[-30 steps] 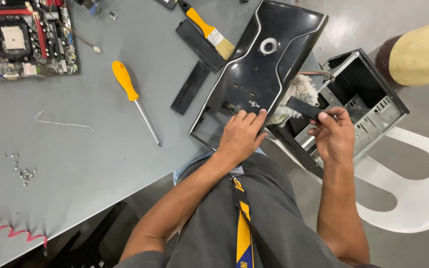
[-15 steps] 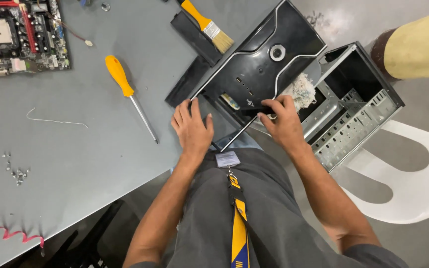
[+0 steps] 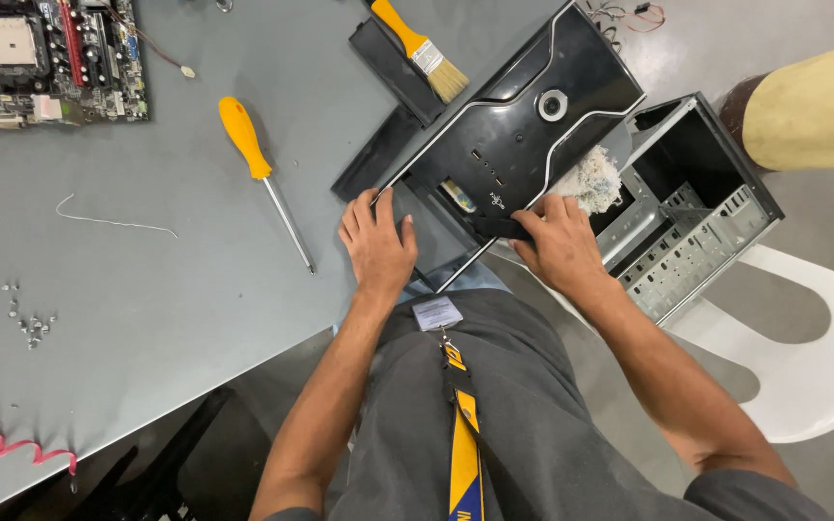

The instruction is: The person is attempting to snap a plastic drive bay cover or similar component into the front panel of a desktop computer case.

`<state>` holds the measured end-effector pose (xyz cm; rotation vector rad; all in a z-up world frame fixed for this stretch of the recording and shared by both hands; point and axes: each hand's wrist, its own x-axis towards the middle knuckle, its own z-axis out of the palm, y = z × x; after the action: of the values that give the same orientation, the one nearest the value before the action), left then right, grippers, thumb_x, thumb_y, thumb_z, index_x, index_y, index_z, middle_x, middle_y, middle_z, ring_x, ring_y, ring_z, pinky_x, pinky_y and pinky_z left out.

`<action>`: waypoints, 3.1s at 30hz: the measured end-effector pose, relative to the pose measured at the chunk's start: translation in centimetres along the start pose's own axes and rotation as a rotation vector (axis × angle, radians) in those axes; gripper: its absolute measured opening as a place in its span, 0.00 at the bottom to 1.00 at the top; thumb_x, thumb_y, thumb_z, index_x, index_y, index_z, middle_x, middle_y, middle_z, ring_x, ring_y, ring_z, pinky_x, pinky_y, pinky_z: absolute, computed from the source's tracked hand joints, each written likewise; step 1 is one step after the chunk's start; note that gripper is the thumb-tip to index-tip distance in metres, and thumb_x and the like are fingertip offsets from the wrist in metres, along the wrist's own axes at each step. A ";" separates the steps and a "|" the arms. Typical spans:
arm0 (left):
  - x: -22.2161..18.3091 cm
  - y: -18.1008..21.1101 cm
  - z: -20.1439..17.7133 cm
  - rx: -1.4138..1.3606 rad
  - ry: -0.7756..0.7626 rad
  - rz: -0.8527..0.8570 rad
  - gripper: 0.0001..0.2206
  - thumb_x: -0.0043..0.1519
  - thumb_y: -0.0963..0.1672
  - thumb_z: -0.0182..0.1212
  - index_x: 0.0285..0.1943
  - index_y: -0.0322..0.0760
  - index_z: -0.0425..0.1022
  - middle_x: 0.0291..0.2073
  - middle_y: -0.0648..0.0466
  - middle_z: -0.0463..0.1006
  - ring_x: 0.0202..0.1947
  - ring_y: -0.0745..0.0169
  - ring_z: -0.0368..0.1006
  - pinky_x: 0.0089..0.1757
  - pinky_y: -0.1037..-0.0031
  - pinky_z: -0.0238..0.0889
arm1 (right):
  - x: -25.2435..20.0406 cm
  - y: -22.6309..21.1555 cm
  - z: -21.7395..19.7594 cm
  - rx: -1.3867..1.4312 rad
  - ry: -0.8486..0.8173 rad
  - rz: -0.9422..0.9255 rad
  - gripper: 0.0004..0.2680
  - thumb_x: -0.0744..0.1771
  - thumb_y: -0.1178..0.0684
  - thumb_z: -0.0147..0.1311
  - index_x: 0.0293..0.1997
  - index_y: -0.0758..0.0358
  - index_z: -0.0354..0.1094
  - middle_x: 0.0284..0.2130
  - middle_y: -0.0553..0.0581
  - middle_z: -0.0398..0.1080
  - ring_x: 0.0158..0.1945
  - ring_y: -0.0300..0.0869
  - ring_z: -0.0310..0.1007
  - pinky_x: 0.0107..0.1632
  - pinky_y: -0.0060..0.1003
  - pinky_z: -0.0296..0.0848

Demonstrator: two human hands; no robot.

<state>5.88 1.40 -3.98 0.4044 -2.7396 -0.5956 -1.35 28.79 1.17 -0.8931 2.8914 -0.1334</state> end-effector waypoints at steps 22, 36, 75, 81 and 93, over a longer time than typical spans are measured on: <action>-0.2 -0.3 0.0 -0.005 -0.028 -0.016 0.24 0.57 0.45 0.68 0.64 0.42 0.69 0.58 0.49 0.65 0.61 0.46 0.59 0.53 0.55 0.55 | 3.6 -7.7 1.8 0.435 0.253 0.144 0.15 0.64 0.49 0.66 0.54 0.60 0.71 0.36 0.57 0.64 0.42 0.52 0.68 0.48 0.45 0.70; 1.4 0.5 -1.3 0.211 -0.037 0.144 0.28 0.51 0.49 0.74 0.60 0.40 0.72 0.48 0.47 0.70 0.53 0.48 0.65 0.56 0.49 0.51 | 4.6 -6.7 -0.1 0.502 0.080 0.278 0.23 0.63 0.36 0.66 0.62 0.50 0.68 0.38 0.58 0.68 0.42 0.58 0.75 0.43 0.54 0.75; 2.9 3.7 0.8 -0.045 -0.080 0.261 0.15 0.64 0.53 0.63 0.55 0.47 0.76 0.55 0.40 0.70 0.50 0.43 0.75 0.56 0.32 0.46 | 2.0 -6.2 0.4 0.985 -0.205 0.776 0.09 0.67 0.50 0.54 0.28 0.60 0.75 0.14 0.54 0.72 0.19 0.40 0.71 0.26 0.34 0.72; 3.3 4.6 -0.1 -0.076 -0.093 0.216 0.21 0.64 0.54 0.62 0.61 0.44 0.74 0.58 0.37 0.69 0.49 0.43 0.77 0.59 0.30 0.43 | 1.0 -7.8 2.1 1.397 0.022 0.969 0.07 0.67 0.58 0.54 0.40 0.76 0.72 0.26 0.65 0.75 0.25 0.40 0.77 0.27 0.29 0.78; 3.0 3.9 -0.2 -0.094 -0.120 0.185 0.28 0.61 0.54 0.63 0.69 0.38 0.71 0.60 0.42 0.71 0.39 0.53 0.81 0.56 0.40 0.52 | 1.5 -8.9 0.0 1.407 0.225 1.051 0.12 0.70 0.52 0.57 0.46 0.77 0.71 0.32 0.69 0.75 0.37 0.51 0.81 0.37 0.46 0.85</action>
<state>2.38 3.71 -1.33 0.0937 -2.8072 -0.7164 2.39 20.65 2.04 0.8371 2.0679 -1.7802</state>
